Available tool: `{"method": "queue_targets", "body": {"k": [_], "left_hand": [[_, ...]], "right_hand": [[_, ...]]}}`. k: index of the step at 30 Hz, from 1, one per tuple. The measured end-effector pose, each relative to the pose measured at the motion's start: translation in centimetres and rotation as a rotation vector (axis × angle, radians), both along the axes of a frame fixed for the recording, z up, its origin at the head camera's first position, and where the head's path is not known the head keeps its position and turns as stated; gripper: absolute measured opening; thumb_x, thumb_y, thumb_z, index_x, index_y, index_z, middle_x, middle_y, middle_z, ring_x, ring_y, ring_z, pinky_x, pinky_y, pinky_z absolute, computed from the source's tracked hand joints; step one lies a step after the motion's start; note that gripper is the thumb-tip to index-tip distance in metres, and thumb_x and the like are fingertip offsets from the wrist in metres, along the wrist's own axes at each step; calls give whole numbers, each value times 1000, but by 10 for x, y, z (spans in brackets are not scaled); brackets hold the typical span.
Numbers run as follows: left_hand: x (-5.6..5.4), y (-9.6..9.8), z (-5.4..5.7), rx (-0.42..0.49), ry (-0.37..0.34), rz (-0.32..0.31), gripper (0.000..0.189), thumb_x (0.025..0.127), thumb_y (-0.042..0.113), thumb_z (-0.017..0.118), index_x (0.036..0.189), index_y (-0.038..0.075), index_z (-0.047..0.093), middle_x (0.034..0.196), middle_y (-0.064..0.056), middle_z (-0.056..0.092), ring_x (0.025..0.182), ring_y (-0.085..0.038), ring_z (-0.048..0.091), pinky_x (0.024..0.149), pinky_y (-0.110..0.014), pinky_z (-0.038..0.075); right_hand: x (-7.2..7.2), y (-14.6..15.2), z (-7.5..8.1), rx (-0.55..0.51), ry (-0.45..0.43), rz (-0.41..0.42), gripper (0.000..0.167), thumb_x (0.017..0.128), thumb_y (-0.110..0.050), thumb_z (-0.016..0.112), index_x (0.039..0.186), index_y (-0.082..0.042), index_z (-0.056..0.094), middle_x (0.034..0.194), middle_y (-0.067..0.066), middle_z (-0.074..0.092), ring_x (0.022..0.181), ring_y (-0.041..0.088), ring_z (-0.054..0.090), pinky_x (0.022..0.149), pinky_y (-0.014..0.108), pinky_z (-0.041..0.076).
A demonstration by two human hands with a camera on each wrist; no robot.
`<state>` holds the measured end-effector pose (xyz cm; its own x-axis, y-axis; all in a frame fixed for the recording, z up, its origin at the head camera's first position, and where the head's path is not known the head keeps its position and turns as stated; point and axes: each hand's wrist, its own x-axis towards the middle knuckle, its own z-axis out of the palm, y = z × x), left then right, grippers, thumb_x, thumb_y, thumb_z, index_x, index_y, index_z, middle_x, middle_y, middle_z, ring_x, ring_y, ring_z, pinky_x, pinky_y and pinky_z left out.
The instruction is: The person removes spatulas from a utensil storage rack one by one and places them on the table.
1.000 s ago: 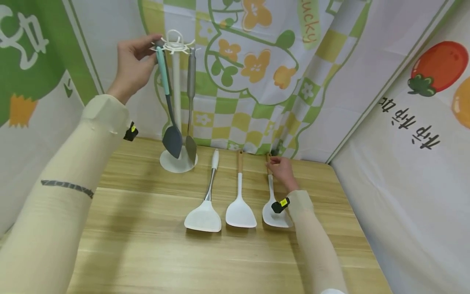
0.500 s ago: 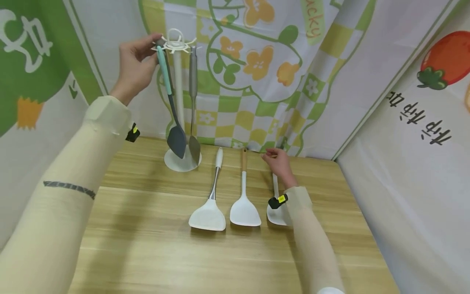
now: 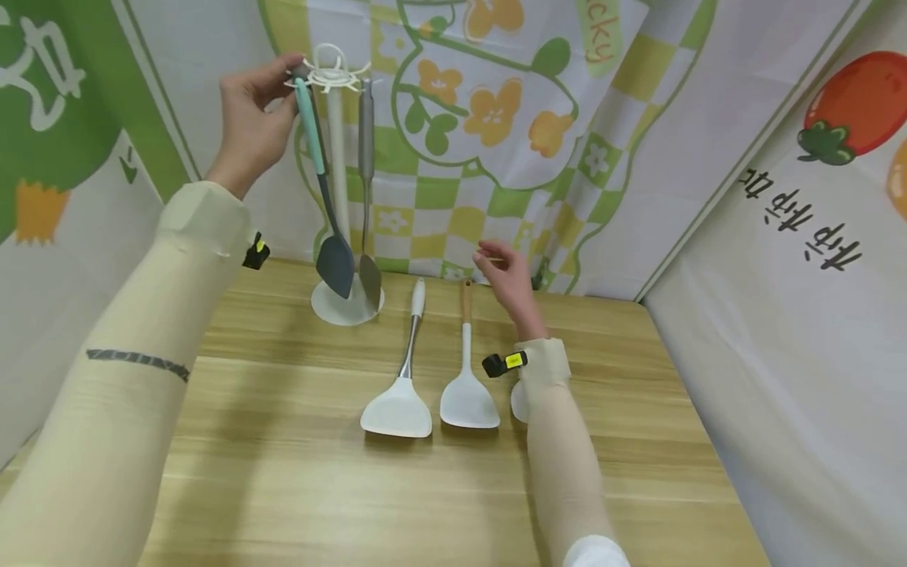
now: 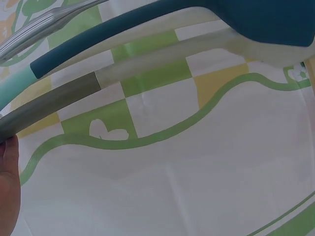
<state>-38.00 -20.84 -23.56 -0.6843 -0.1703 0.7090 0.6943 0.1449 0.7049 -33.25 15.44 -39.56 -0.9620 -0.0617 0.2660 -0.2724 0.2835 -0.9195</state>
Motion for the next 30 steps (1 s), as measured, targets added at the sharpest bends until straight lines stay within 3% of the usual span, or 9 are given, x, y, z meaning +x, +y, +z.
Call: {"method": "queue_targets", "body": {"k": [6,9,13,16,25,30], "left_hand": [[1,2,1,-1,18,-14,31,91,-12,62,120,-5,69,109,0,77,87,-8,68,97,-23,55],[2,3,2,-8,2,-8,31,92,-10,63,121,-2,70,112,0,77,88,-7,68,97,-23,55],[3,4,2,-8,-22,0,33,92,-11,62,122,1,71,113,0,77,90,-7,68,98,-23,55],[3,4,1,-20,-19,8,33,92,-11,62,123,0,70,114,0,77,90,-6,68,99,-23,54],[7,-3,1,-71,-6,54,33,93,-9,62,123,1,70,118,-2,75,90,-5,67,99,-23,55],[7,-2,-1,-69,15,44,32,93,-8,63,123,-1,70,115,-2,76,92,-6,68,97,-23,55]], "right_hand": [[-4,-41,28,-139,72,63,33,100,-10,64,131,2,64,117,17,65,97,17,65,91,36,61],[-7,-59,37,-159,106,133,34,101,-7,62,132,5,62,119,21,64,98,18,64,93,40,61],[-11,-80,47,-120,150,222,37,102,-6,60,136,6,58,127,27,61,111,32,63,93,39,60],[-15,-93,52,-98,181,239,40,101,-5,59,139,7,54,131,28,58,119,39,60,94,35,58],[-25,-123,72,16,209,236,53,104,-12,58,152,1,40,146,22,50,129,33,56,105,38,53],[-28,-135,79,81,197,276,57,106,-13,51,158,-3,30,159,18,38,144,33,42,116,40,43]]}}
